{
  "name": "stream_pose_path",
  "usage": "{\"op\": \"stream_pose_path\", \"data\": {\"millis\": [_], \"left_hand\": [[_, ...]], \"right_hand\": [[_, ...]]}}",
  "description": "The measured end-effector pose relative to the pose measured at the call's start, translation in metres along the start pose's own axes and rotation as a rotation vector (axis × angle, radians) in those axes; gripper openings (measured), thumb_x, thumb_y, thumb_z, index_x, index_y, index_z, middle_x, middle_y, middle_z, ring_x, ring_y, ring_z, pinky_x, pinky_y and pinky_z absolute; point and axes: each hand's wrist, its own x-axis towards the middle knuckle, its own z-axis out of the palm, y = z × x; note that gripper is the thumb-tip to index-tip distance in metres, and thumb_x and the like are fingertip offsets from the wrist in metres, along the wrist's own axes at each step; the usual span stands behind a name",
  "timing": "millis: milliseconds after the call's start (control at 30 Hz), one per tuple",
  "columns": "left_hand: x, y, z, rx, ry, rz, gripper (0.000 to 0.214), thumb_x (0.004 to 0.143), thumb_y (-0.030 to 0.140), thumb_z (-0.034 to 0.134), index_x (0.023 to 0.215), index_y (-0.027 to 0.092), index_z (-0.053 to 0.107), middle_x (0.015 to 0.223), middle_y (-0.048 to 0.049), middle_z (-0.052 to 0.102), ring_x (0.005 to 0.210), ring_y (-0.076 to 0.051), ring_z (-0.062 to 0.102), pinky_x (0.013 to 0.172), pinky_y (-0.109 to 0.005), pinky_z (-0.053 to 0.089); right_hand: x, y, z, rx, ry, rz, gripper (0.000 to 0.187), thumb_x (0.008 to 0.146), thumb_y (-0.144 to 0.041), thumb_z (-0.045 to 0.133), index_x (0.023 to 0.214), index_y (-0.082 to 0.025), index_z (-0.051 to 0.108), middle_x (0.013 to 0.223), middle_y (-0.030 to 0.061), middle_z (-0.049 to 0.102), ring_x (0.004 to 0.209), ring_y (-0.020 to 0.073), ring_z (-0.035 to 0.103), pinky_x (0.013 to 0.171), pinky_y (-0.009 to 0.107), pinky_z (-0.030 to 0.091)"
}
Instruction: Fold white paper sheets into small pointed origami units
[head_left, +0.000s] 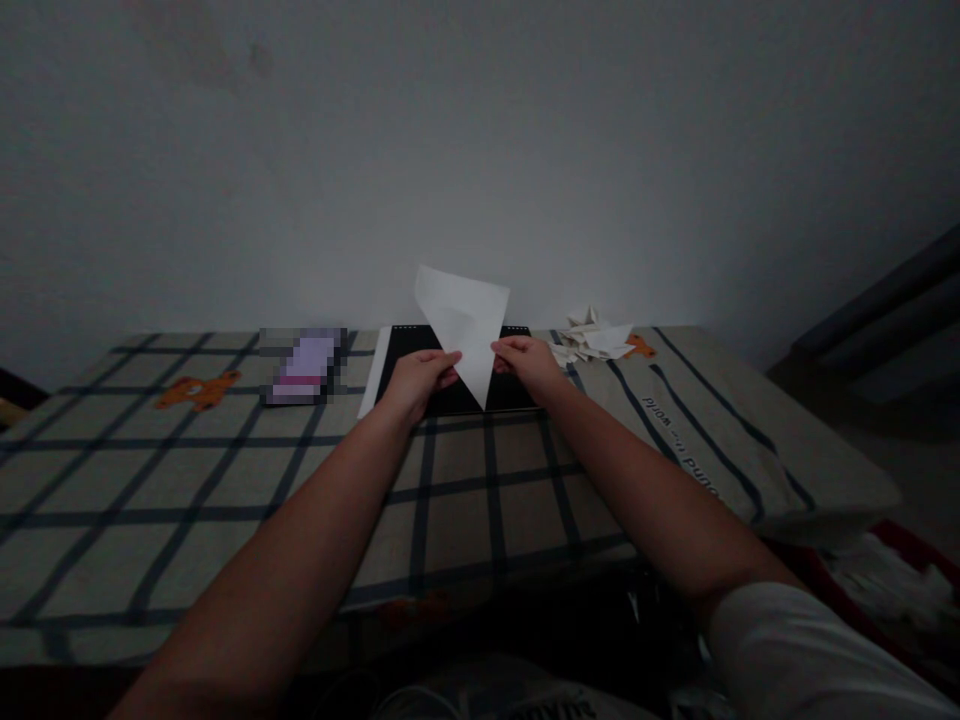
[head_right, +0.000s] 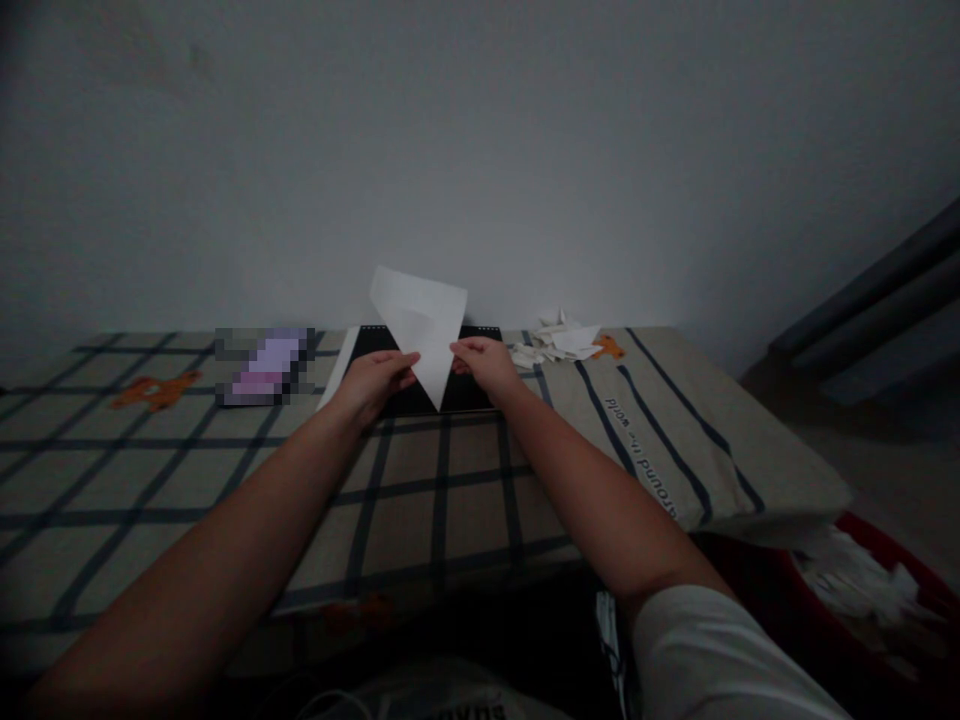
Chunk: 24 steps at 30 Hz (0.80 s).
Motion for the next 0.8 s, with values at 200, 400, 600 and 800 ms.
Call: {"op": "stream_pose_path", "data": {"millis": [200, 400, 600, 800], "left_hand": [[0.0035, 0.0013, -0.002, -0.071, 0.025, 0.041, 0.022, 0.069, 0.026, 0.087, 0.07, 0.014, 0.068, 0.081, -0.0049, 0.072, 0.076, -0.012, 0.066, 0.081, -0.026, 0.056], [0.0024, 0.0006, -0.0015, -0.037, 0.043, 0.024, 0.018, 0.072, 0.021, 0.083, 0.065, 0.015, 0.067, 0.074, -0.0035, 0.07, 0.07, -0.01, 0.063, 0.075, -0.022, 0.054], [-0.001, 0.005, 0.0003, -0.042, 0.042, 0.003, 0.018, 0.069, 0.022, 0.086, 0.071, 0.015, 0.069, 0.08, -0.0052, 0.072, 0.075, -0.012, 0.066, 0.08, -0.027, 0.056], [0.0017, 0.0068, -0.0015, -0.078, 0.067, 0.041, 0.018, 0.072, 0.026, 0.084, 0.074, 0.015, 0.07, 0.085, -0.007, 0.074, 0.083, -0.015, 0.068, 0.085, -0.029, 0.057]], "right_hand": [[-0.0012, -0.0006, -0.0001, -0.025, 0.012, 0.007, 0.012, 0.076, -0.027, 0.078, 0.077, -0.018, 0.07, 0.067, -0.0002, 0.068, 0.06, 0.0104, 0.06, 0.066, 0.028, 0.054], [-0.0001, 0.0006, -0.0008, 0.023, 0.013, 0.0, 0.014, 0.079, -0.032, 0.075, 0.079, -0.018, 0.071, 0.069, 0.0, 0.069, 0.061, 0.0101, 0.061, 0.065, 0.027, 0.054], [0.0027, 0.0021, -0.0009, 0.014, 0.053, -0.001, 0.011, 0.078, -0.028, 0.075, 0.076, -0.018, 0.07, 0.066, -0.0006, 0.068, 0.059, 0.0103, 0.06, 0.065, 0.027, 0.054], [0.0019, 0.0025, -0.0006, 0.018, 0.04, 0.0, 0.01, 0.078, -0.026, 0.075, 0.076, -0.017, 0.071, 0.065, -0.0005, 0.069, 0.057, 0.0097, 0.06, 0.062, 0.026, 0.054]]}}
